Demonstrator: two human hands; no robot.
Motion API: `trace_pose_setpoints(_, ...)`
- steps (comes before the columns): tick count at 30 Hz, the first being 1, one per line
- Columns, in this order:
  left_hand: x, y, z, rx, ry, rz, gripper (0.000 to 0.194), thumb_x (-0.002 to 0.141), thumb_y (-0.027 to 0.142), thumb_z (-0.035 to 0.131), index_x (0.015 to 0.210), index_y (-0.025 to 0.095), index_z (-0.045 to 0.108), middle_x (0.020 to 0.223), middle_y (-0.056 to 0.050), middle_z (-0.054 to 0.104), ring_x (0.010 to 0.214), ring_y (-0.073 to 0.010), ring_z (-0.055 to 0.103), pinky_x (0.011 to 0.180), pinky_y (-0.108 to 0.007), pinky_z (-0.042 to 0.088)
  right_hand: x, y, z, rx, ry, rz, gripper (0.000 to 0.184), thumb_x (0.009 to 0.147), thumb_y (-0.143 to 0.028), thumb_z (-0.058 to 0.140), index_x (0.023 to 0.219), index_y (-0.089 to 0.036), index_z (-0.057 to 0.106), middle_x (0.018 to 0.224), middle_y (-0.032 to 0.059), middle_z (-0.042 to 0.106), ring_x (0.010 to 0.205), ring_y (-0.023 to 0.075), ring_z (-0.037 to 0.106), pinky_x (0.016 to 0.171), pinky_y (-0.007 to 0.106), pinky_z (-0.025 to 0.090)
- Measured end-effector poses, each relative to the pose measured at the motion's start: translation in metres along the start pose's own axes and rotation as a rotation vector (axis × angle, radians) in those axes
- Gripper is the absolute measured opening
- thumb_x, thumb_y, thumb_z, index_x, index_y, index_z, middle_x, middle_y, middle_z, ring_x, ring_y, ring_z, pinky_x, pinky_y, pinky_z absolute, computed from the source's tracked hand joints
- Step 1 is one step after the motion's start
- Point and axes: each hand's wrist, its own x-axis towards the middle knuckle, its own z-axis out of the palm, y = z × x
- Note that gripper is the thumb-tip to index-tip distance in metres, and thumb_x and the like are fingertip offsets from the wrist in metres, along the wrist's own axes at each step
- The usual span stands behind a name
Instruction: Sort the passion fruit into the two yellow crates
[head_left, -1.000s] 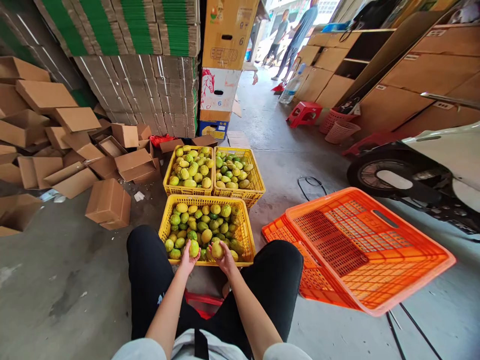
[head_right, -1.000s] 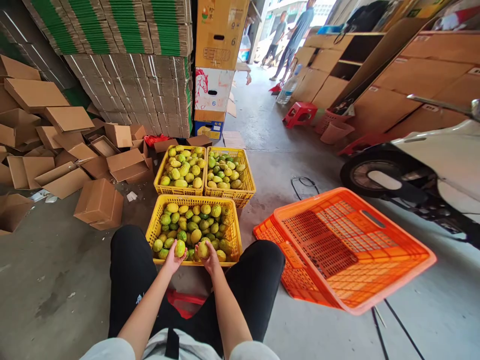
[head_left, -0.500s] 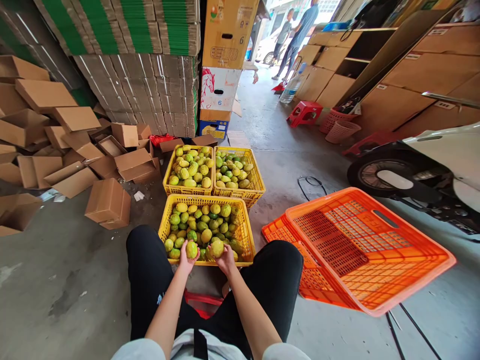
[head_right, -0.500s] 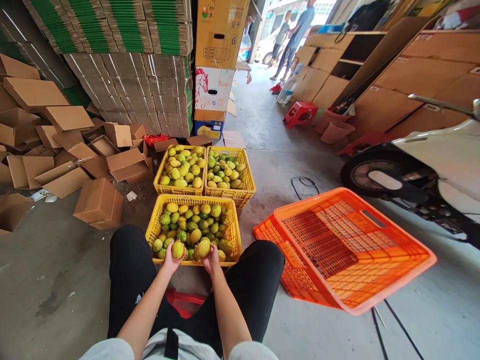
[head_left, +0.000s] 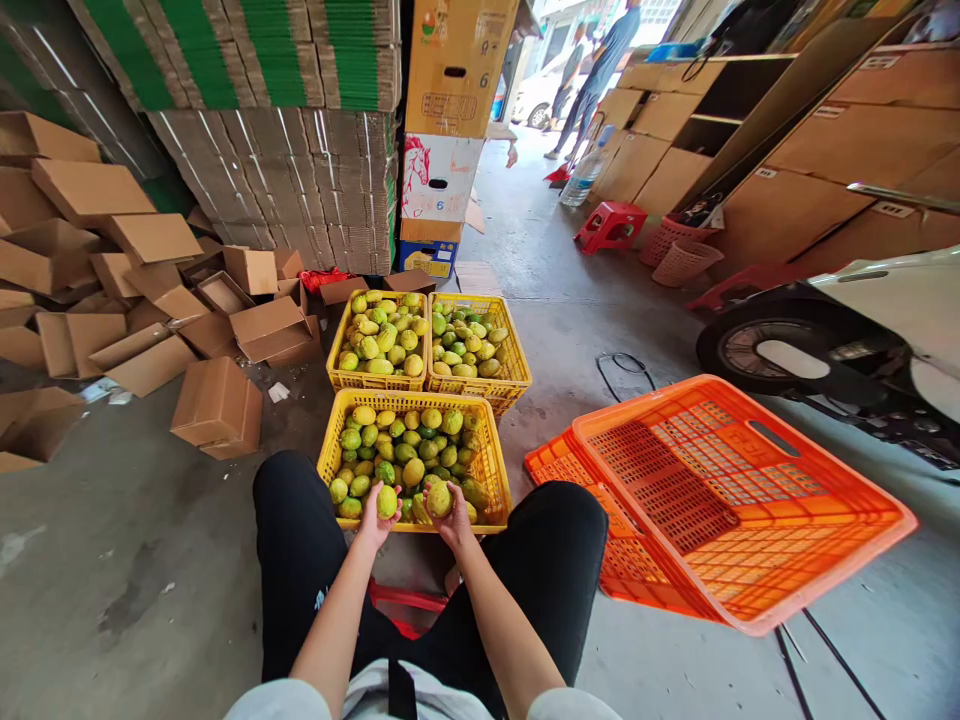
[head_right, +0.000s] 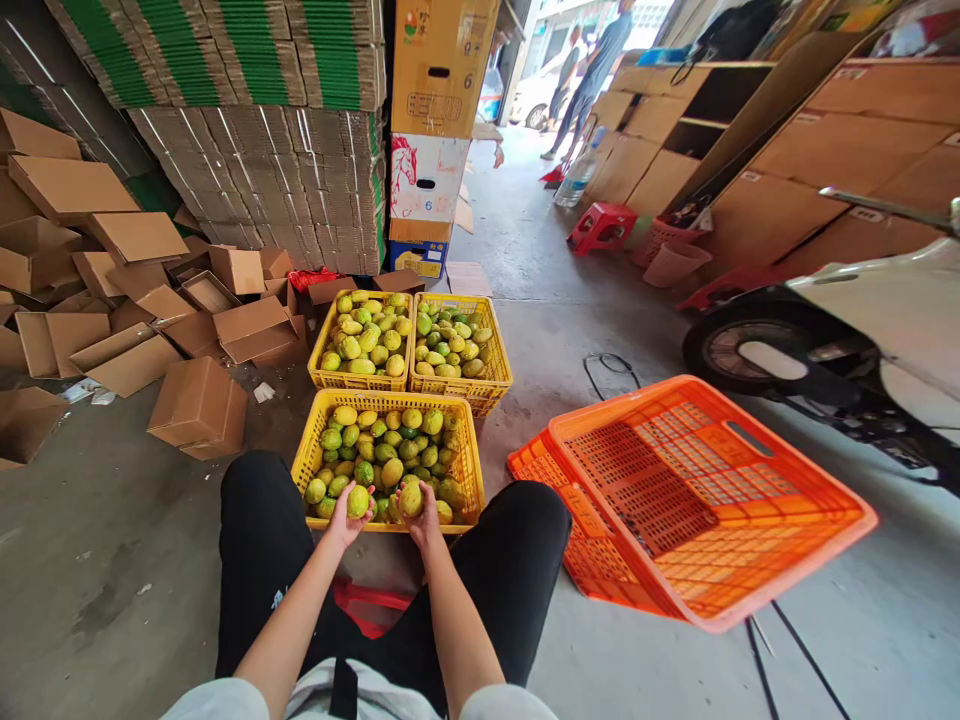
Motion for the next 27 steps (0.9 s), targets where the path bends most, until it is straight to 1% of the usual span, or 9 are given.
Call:
trace_pose_setpoints(4,-0.0005,-0.0010,-0.0001,0.012,0.014,0.034,0.017,0.096,0.030,0.058,0.101,0.014,0.062,0.073,-0.005,0.069,0.051,-0.0143,0.065,0.039,-0.020,0.047,0.0005,0.0026,0.0012,-0.027,-0.029,-0.035,0.017,0.078,-0.026,0.075,0.092,-0.022,0.066,0.075,0.0023,0.076,0.072,0.0250,0.077,0.066,0.039,0.065)
trace_pose_setpoints(9,-0.0011,-0.0012,0.0003,0.004,0.044,0.070,0.009,0.092,0.024,0.057,0.097,0.018,0.061,0.072,-0.003,0.068,0.055,-0.0149,0.067,0.055,-0.026,0.060,0.0017,0.0008,0.0011,0.028,0.013,-0.048,0.019,0.082,-0.032,0.073,0.097,-0.022,0.066,0.071,0.0005,0.074,0.064,0.0229,0.074,0.067,0.039,0.064)
trace_pose_setpoints(11,-0.0016,-0.0004,0.0002,-0.021,0.064,0.056,0.010,0.093,0.027,0.057,0.094,0.018,0.060,0.072,-0.005,0.069,0.060,-0.0174,0.070,0.057,-0.028,0.061,0.0019,0.0001,0.0008,0.046,0.001,-0.045,0.022,0.086,-0.037,0.069,0.101,-0.022,0.067,0.070,0.0009,0.073,0.064,0.0239,0.074,0.066,0.041,0.064)
trace_pose_setpoints(15,-0.0023,0.0010,0.0004,-0.088,0.066,0.034,0.021,0.097,0.031,0.046,0.096,0.016,0.061,0.077,-0.009,0.071,0.073,-0.0237,0.076,0.059,-0.031,0.061,0.0012,0.0004,0.0010,0.046,-0.057,0.016,0.025,0.089,-0.040,0.063,0.106,-0.021,0.068,0.073,0.0034,0.074,0.073,0.0278,0.077,0.067,0.043,0.064)
trace_pose_setpoints(17,-0.0024,0.0006,0.0011,-0.077,0.071,0.013,0.021,0.097,0.027,0.044,0.100,0.015,0.062,0.077,-0.009,0.071,0.077,-0.0248,0.077,0.064,-0.034,0.063,0.0008,0.0008,0.0016,0.035,-0.061,0.018,0.024,0.088,-0.038,0.065,0.104,-0.021,0.067,0.075,0.0040,0.075,0.075,0.0279,0.077,0.067,0.043,0.064)
trace_pose_setpoints(20,-0.0025,-0.0014,0.0024,-0.003,0.046,-0.029,0.018,0.096,0.024,0.048,0.105,0.016,0.062,0.080,-0.008,0.073,0.080,-0.0250,0.077,0.070,-0.038,0.064,0.0004,0.0004,0.0026,0.069,0.015,-0.020,0.016,0.086,-0.035,0.071,0.094,-0.022,0.065,0.070,0.0003,0.073,0.062,0.0215,0.073,0.065,0.037,0.064)
trace_pose_setpoints(23,-0.0030,-0.0033,0.0031,0.077,0.016,-0.032,0.012,0.097,0.024,0.055,0.101,0.015,0.062,0.084,-0.008,0.075,0.074,-0.0214,0.076,0.066,-0.033,0.063,-0.0010,-0.0008,0.0025,0.120,0.085,-0.048,0.015,0.084,-0.030,0.073,0.087,-0.022,0.060,0.064,-0.0040,0.070,0.052,0.0159,0.067,0.062,0.033,0.065)
trace_pose_setpoints(25,-0.0036,-0.0037,0.0032,0.129,0.030,-0.023,0.014,0.097,0.028,0.060,0.096,0.014,0.061,0.078,-0.007,0.073,0.065,-0.0185,0.074,0.057,-0.027,0.061,-0.0024,-0.0012,0.0022,0.118,0.083,-0.040,0.013,0.083,-0.028,0.071,0.088,-0.022,0.060,0.067,-0.0030,0.072,0.058,0.0176,0.071,0.063,0.035,0.066)
trace_pose_setpoints(27,-0.0040,-0.0032,0.0030,0.168,0.052,-0.023,0.019,0.096,0.032,0.064,0.091,0.014,0.061,0.069,-0.005,0.069,0.056,-0.0162,0.069,0.049,-0.023,0.056,-0.0037,-0.0006,0.0022,0.088,0.054,-0.005,0.013,0.082,-0.027,0.069,0.091,-0.021,0.061,0.074,0.0010,0.075,0.068,0.0217,0.075,0.065,0.039,0.067)
